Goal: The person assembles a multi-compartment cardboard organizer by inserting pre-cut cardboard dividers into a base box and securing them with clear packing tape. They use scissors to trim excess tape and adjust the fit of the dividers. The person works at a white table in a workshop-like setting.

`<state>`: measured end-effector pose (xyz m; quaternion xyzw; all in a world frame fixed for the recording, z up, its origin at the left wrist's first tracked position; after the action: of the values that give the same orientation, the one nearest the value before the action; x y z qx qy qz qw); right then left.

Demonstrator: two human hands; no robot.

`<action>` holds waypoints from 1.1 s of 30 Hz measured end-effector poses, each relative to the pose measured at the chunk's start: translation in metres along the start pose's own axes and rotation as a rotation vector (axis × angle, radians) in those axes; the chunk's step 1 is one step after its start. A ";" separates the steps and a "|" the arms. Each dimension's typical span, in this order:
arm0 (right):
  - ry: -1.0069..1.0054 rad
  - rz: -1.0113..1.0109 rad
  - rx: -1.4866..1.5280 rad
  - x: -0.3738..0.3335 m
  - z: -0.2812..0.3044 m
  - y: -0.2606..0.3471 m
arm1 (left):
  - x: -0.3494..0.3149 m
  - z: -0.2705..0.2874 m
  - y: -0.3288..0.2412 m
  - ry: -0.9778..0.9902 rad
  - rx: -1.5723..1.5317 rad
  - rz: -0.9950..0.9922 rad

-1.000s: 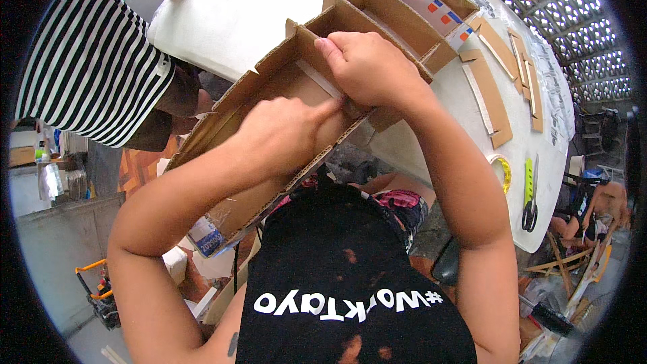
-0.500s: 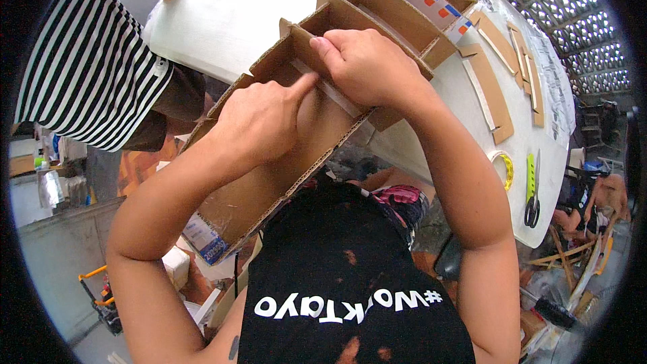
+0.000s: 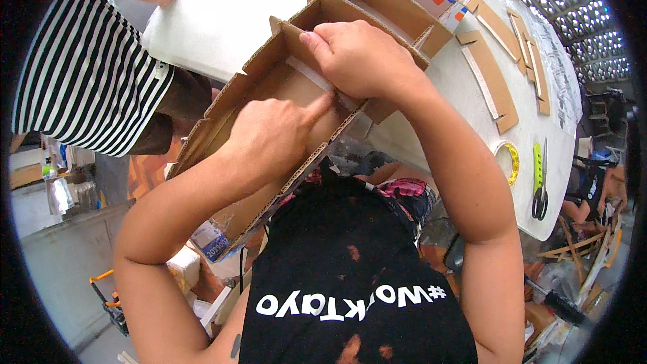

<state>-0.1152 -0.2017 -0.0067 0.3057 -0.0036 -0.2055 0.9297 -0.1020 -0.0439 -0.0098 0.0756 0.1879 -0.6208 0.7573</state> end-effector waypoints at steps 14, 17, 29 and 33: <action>0.239 -0.071 -0.235 0.004 0.001 0.008 | -0.013 -0.005 0.018 0.014 0.062 0.051; 0.262 -0.165 -0.324 0.002 0.006 0.030 | -0.014 -0.006 0.025 -0.006 -0.033 0.063; 0.122 -0.037 -0.247 -0.001 0.003 0.015 | -0.019 0.007 0.030 -0.330 -0.033 -0.041; -0.158 0.148 0.155 -0.027 0.039 0.003 | -0.023 0.062 0.050 -0.766 0.067 -0.159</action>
<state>-0.1439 -0.2115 0.0302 0.3582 -0.1153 -0.1589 0.9128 -0.0450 -0.0331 0.0502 -0.1515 -0.1234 -0.6668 0.7192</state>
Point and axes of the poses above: each hand's wrist, its own x-axis towards the middle knuckle, its own z-axis out of the back of the hand, y = z × x, the point moved 3 cm from there along x, towards the middle knuckle, and after that the axes turned 15 degrees about -z, right-handed, at the moved point
